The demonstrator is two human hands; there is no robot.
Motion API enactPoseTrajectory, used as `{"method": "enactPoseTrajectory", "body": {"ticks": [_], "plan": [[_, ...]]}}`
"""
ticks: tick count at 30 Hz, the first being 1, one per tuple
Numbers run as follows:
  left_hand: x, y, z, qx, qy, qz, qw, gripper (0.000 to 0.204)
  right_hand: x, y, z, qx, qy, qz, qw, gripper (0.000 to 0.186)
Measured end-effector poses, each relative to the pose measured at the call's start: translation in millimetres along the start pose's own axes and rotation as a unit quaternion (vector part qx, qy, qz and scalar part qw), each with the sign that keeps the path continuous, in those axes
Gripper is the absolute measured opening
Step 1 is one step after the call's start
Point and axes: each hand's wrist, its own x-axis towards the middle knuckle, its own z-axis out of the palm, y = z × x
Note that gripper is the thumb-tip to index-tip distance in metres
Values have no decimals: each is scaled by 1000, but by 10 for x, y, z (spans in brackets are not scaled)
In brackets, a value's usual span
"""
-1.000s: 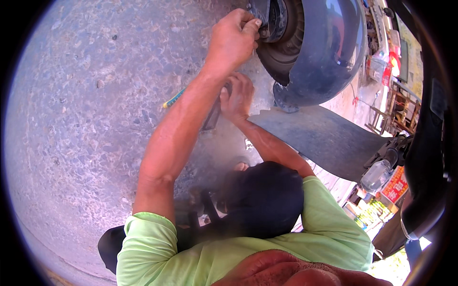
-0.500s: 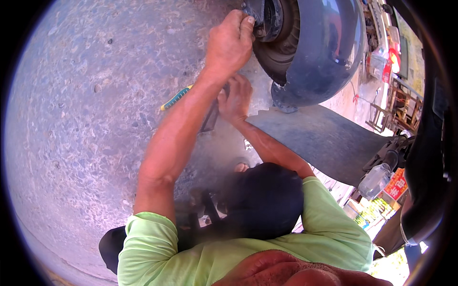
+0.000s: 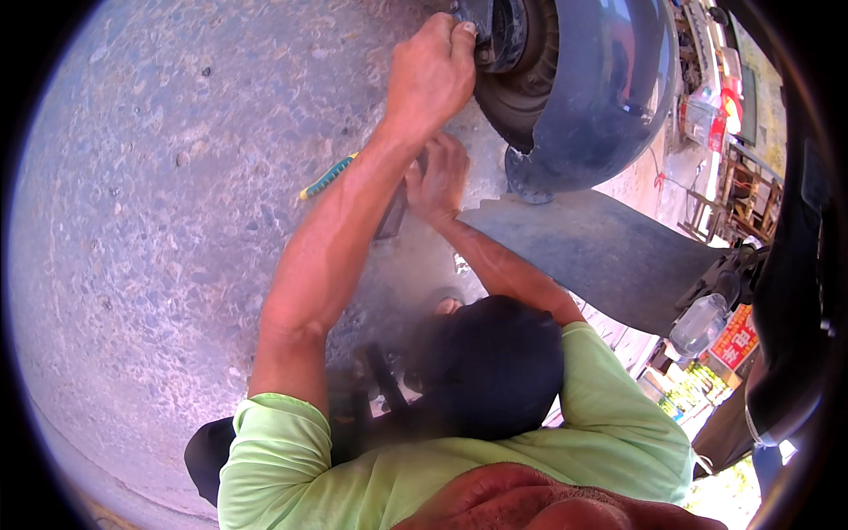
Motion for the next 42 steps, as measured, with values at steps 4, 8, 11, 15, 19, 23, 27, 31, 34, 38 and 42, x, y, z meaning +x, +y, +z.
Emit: {"method": "enactPoseTrajectory", "body": {"ticks": [4,8,11,15,19,23,27,31,34,38,42], "plan": [[3,11,-22,-4,-8,0,1000,32,5,-19,-17,-5,-9,5,1000,37],[9,-7,-42,-40,-20,8,999,30,12,-16,-38,-10,-19,7,1000,38],[7,7,-51,-29,-15,15,999,25,10,-19,-39,-10,-22,9,1000,38],[32,115,-125,-47,2,16,999,14,16,-15,-39,-14,-23,5,1000,37],[9,12,-103,-155,-56,-28,986,21,17,-18,-29,-11,-25,9,1000,37],[-10,-14,-79,-208,-53,-59,975,22,14,-12,-37,-12,-24,14,1000,38],[-24,-11,-125,-159,-46,-44,985,22,15,-18,-39,-11,-22,16,1000,38],[-23,83,-161,-149,-45,-50,987,24,25,-21,-51,-8,-20,11,1000,38],[18,94,-158,-143,-57,-66,986,26,24,-22,-53,-7,-21,10,1000,38],[18,105,-109,-171,-59,-95,979,27,15,-14,-40,-3,-17,8,1000,38],[11,139,-114,-163,-62,-104,979,24,13,-14,-31,-9,-18,9,1000,38]]}}
